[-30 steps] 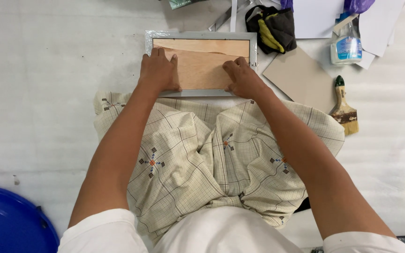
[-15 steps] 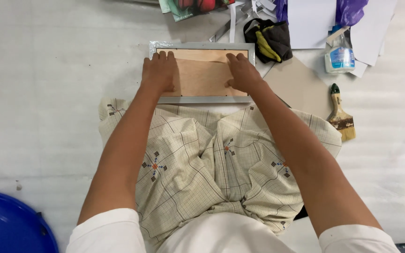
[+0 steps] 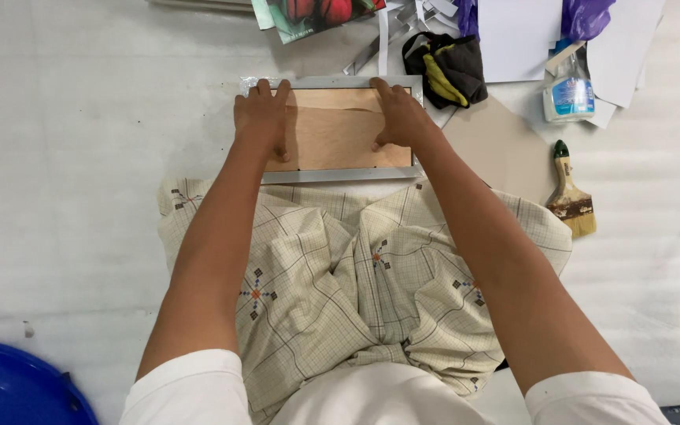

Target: Assembling an art frame by applying adhesive with a brush and layering paper and cardboard components.

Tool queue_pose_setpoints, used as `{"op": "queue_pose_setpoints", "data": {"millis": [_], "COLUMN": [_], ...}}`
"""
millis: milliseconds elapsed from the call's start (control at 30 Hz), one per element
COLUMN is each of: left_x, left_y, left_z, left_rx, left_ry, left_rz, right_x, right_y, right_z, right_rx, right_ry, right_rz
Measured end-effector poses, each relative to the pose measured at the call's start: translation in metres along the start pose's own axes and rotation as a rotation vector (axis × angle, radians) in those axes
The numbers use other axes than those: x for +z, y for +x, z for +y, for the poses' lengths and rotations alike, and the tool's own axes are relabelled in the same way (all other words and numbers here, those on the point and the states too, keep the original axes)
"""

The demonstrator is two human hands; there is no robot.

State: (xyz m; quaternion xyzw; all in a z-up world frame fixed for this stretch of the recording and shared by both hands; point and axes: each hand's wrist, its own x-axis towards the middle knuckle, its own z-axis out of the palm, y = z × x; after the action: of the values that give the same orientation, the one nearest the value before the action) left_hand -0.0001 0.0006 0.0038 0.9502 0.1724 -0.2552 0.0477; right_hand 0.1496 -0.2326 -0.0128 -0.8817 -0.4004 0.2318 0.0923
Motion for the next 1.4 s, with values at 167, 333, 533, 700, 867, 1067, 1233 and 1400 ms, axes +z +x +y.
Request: {"op": "queue_pose_setpoints", "data": {"millis": [167, 333, 533, 700, 867, 1067, 1233, 1400], "left_x": [0.030, 0.037, 0.041, 0.043, 0.044, 0.085, 0.089, 0.092], "left_y": [0.023, 0.023, 0.025, 0.002, -0.059, -0.059, -0.052, -0.052], "left_z": [-0.007, -0.009, -0.011, -0.025, -0.034, -0.028, -0.019, -0.015], "left_rx": [0.008, 0.006, 0.000, 0.004, -0.161, -0.195, -0.162, -0.151], "left_ry": [0.030, 0.013, -0.021, 0.010, -0.492, -0.774, -0.633, -0.602], "left_rz": [0.083, 0.182, 0.243, 0.317, 0.241, 0.206, 0.271, 0.316], "right_x": [0.009, 0.015, 0.017, 0.017, 0.007, 0.035, 0.047, 0.073], "right_y": [0.009, 0.012, 0.014, 0.001, -0.041, -0.085, -0.087, -0.072], "right_z": [0.007, 0.011, 0.012, 0.021, 0.056, 0.066, 0.060, 0.085], "right_rx": [0.028, 0.033, 0.054, -0.019, 0.088, 0.320, 0.443, 0.325], "right_ry": [0.017, 0.076, 0.082, 0.085, 0.242, 0.541, 0.904, 0.466], "right_rz": [0.015, 0.029, 0.023, 0.025, 0.064, 0.153, 0.212, 0.227]}}
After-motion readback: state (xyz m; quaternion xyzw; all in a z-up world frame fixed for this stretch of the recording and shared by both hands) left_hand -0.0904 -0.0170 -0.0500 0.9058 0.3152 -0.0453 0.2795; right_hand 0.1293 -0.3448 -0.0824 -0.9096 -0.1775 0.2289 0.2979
